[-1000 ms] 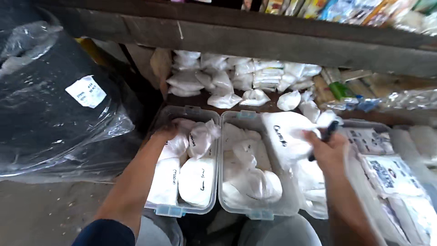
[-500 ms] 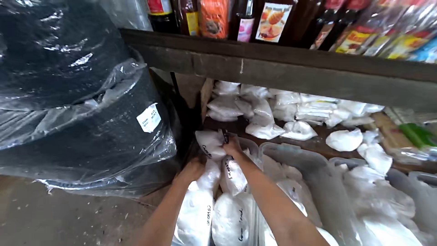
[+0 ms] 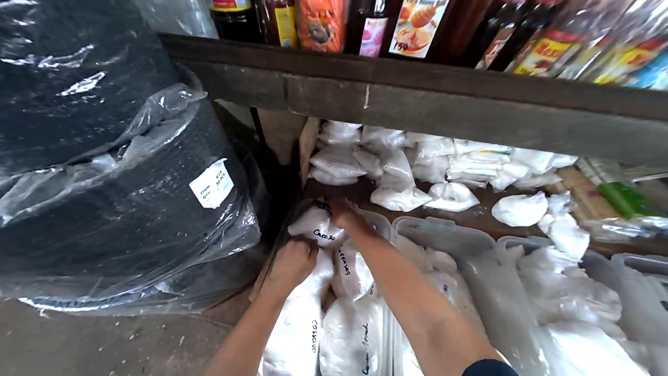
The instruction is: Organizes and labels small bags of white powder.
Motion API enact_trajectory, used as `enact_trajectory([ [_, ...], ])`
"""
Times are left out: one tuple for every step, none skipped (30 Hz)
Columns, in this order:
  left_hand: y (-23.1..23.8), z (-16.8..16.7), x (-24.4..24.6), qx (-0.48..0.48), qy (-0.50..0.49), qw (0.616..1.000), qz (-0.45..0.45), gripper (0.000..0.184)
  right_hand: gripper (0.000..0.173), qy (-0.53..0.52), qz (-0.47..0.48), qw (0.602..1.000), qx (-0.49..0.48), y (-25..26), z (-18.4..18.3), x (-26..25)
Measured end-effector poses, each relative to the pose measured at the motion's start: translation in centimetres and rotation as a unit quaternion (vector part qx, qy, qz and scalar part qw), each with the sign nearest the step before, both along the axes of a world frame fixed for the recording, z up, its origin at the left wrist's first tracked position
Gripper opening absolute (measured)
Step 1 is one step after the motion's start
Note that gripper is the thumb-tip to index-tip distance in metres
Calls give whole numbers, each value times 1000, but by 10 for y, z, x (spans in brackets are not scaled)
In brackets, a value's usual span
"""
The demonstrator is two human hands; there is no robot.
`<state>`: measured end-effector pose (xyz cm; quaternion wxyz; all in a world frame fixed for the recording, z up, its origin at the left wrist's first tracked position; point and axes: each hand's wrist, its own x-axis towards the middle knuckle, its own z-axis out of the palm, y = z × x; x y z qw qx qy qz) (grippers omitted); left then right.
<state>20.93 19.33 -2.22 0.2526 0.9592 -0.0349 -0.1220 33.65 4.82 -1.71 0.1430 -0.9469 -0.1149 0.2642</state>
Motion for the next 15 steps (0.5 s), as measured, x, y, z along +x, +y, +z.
enact_trajectory([
  [2,2,5,-7,-52,999,0,44,47,-16,-12,1000,19,-6,3,-4],
  [5,-1,13,-22,-97,995,-10,44,45,-30,-37,998,46,-14,7,-10],
  [7,-7,23,-48,-123,991,-24,47,42,-48,-72,994,66,-23,11,-17],
  [8,-14,35,-71,-122,989,-40,50,39,-63,-103,990,74,-33,14,-23],
  [8,-21,46,-84,-111,989,-53,53,39,-61,-120,989,66,-45,16,-29],
  [7,-29,55,-78,-106,989,-60,55,43,-38,-120,991,52,-58,17,-35],
  [7,-39,63,-68,-103,990,-63,55,49,-12,-108,993,41,-71,14,-41],
  [6,-44,69,-59,-88,993,-61,53,57,11,-92,995,37,-83,6,-48],
  [6,-47,74,-54,-68,995,-54,51,64,30,-77,995,46,-94,-3,-56],
  [7,-47,77,-62,-55,996,-41,49,67,42,-65,995,67,-102,-11,-67],
  [8,-47,80,-73,-47,996,-30,48,70,53,-58,993,89,-107,-14,-79],
  [9,-47,82,-76,-40,996,-25,47,77,58,-57,991,102,-109,-16,-93],
  [9,-46,83,-69,-31,997,-24,48,87,57,-66,990,108,-109,-18,-106],
  [8,-46,84,-56,-24,998,-21,48,90,53,-79,990,109,-107,-17,-118],
  [6,-45,85,-43,-18,999,-14,47,87,47,-93,989,104,-104,-13,-130],
])
